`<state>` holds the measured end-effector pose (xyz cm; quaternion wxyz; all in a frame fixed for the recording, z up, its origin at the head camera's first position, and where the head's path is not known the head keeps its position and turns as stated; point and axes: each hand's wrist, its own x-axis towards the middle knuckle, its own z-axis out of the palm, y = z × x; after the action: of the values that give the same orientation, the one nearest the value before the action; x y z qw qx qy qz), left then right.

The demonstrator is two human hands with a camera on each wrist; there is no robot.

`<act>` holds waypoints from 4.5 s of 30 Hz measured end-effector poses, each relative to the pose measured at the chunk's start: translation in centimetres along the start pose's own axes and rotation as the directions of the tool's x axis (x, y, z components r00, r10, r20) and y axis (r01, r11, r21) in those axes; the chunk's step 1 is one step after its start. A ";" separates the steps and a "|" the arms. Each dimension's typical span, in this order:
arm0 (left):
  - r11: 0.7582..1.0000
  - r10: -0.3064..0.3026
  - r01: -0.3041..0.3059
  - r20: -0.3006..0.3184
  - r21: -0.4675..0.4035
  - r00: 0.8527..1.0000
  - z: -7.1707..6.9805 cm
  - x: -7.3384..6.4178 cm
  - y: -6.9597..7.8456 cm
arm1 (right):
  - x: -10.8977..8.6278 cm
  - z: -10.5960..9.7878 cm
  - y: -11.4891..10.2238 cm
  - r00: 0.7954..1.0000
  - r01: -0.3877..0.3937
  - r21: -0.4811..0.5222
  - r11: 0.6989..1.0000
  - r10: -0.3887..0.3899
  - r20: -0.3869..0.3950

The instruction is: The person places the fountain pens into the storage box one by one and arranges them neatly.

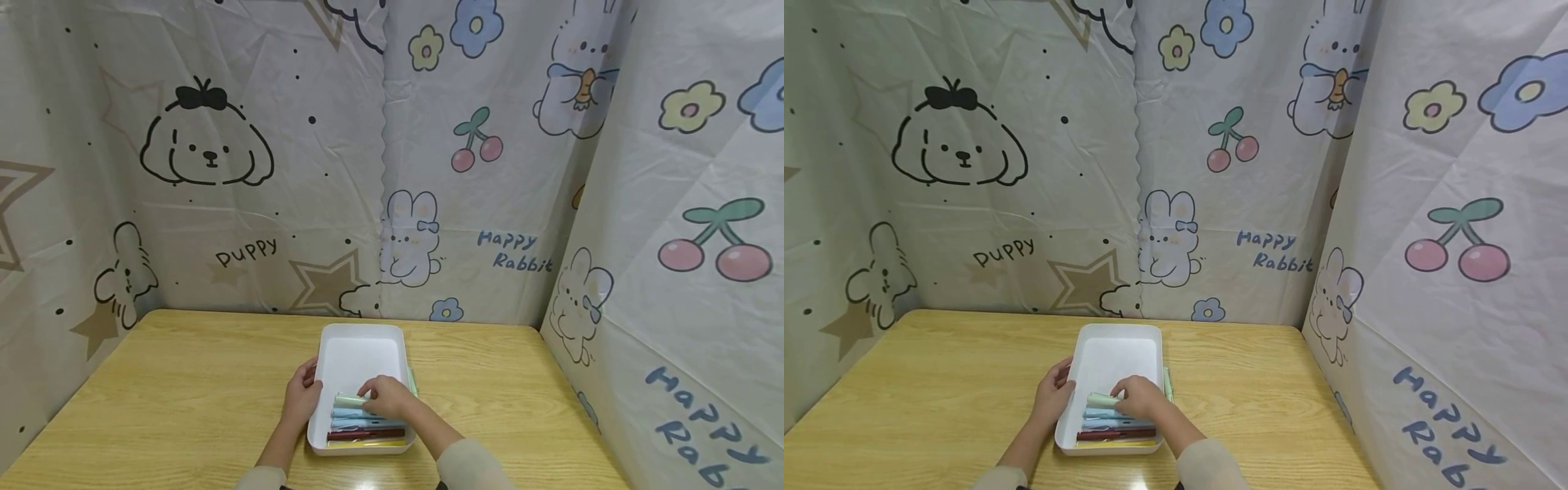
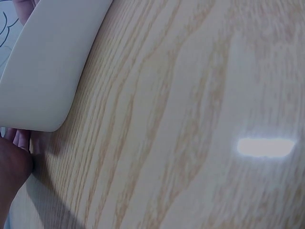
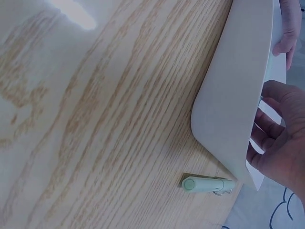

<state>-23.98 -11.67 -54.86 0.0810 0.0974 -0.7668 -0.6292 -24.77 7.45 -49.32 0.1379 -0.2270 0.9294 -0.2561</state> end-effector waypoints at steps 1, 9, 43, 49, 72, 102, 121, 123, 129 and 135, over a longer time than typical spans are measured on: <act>1.000 0.003 -0.003 0.000 0.000 1.000 0.0 0.0 0.0 | 0.0 0.0 0.0 1.000 0.001 -0.001 1.000 -0.001 0.002; 1.000 0.019 -0.019 0.001 -0.003 1.000 -0.1 -0.1 0.1 | 0.2 0.1 0.1 1.000 -0.007 0.001 1.000 0.007 0.002; 1.000 0.004 -0.004 -0.007 -0.012 1.000 0.0 -0.2 0.3 | 0.2 0.2 0.1 1.000 -0.017 0.004 1.000 0.017 0.006; 1.000 -0.004 0.004 -0.007 -0.004 1.000 0.0 -0.1 0.2 | 0.2 0.2 0.1 1.000 -0.011 -0.001 1.000 0.011 -0.002; 1.000 0.021 -0.021 -0.008 -0.005 1.000 0.0 -0.1 0.2 | 0.2 -0.1 0.2 1.000 -0.012 0.012 1.000 0.013 -0.024; 1.000 -0.011 0.011 -0.006 -0.005 1.000 0.1 -0.1 0.1 | 0.0 -3.2 2.1 0.982 0.053 0.031 0.998 -0.047 -0.185; 1.000 -0.011 0.011 -0.006 -0.005 1.000 0.0 -0.1 0.1 | -1.7 -4.6 4.9 0.953 -0.015 0.113 0.993 0.049 -0.300; 1.000 -0.014 0.014 -0.006 -0.004 1.000 0.0 0.0 0.1 | -1.8 -4.6 5.3 0.949 -0.039 0.124 0.991 0.076 -0.305; 1.000 -0.019 0.019 -0.009 -0.001 1.000 0.1 0.2 -0.1 | -2.2 -4.5 6.6 0.939 -0.104 0.155 0.982 0.148 -0.311; 1.000 -0.016 0.016 -0.010 -0.006 1.000 0.2 0.1 0.0 | -2.5 -4.4 7.1 0.938 -0.114 0.174 0.978 0.163 -0.305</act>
<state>-24.14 -11.56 -54.90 0.0803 0.1065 -0.7637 -0.6316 -26.77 15.99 -49.13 0.0213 -0.1055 0.9307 -0.3497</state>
